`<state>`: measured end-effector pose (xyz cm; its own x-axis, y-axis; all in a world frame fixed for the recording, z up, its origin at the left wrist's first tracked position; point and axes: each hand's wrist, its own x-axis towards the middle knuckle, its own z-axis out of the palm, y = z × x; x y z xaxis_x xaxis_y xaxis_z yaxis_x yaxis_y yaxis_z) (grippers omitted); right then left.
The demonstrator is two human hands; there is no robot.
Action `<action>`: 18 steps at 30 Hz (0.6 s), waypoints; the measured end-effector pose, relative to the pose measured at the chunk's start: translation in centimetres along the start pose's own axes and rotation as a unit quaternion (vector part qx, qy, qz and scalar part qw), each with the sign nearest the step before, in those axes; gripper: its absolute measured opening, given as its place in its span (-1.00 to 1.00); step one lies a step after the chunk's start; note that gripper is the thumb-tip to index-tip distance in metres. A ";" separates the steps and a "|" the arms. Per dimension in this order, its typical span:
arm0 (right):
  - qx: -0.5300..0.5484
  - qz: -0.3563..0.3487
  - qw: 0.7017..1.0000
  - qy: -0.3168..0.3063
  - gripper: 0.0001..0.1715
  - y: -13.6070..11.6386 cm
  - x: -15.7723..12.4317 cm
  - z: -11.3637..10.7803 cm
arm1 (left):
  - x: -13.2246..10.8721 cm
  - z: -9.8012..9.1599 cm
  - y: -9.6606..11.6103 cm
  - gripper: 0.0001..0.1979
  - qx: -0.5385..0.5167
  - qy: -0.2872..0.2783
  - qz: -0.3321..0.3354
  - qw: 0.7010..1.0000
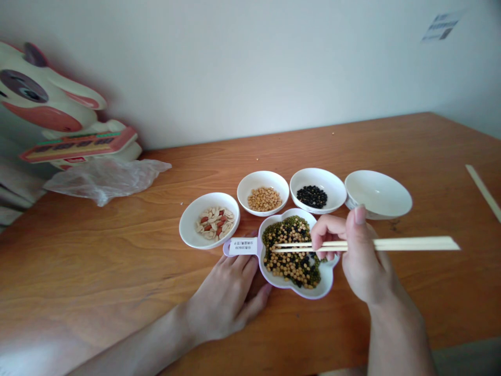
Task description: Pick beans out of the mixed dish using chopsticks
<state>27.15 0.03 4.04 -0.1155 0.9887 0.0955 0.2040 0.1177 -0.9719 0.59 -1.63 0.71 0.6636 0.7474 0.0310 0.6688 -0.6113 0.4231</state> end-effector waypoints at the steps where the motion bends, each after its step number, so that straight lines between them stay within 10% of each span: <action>1: -0.001 -0.002 1.000 0.003 0.00 0.0 0.0 0.0 | 0.0 0.0 0.0 -0.75 0.000 0.001 0.001 1.000; 18: 0.023 0.009 1.000 0.010 0.02 -0.1 -0.2 -0.3 | 0.0 -0.1 0.1 -0.78 0.007 -0.004 -0.002 1.000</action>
<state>27.47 -0.14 4.14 -0.0930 0.9923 0.0817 0.1602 0.0959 -0.9824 0.59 -1.68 0.81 0.6628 0.7485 0.0219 0.6764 -0.6110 0.4113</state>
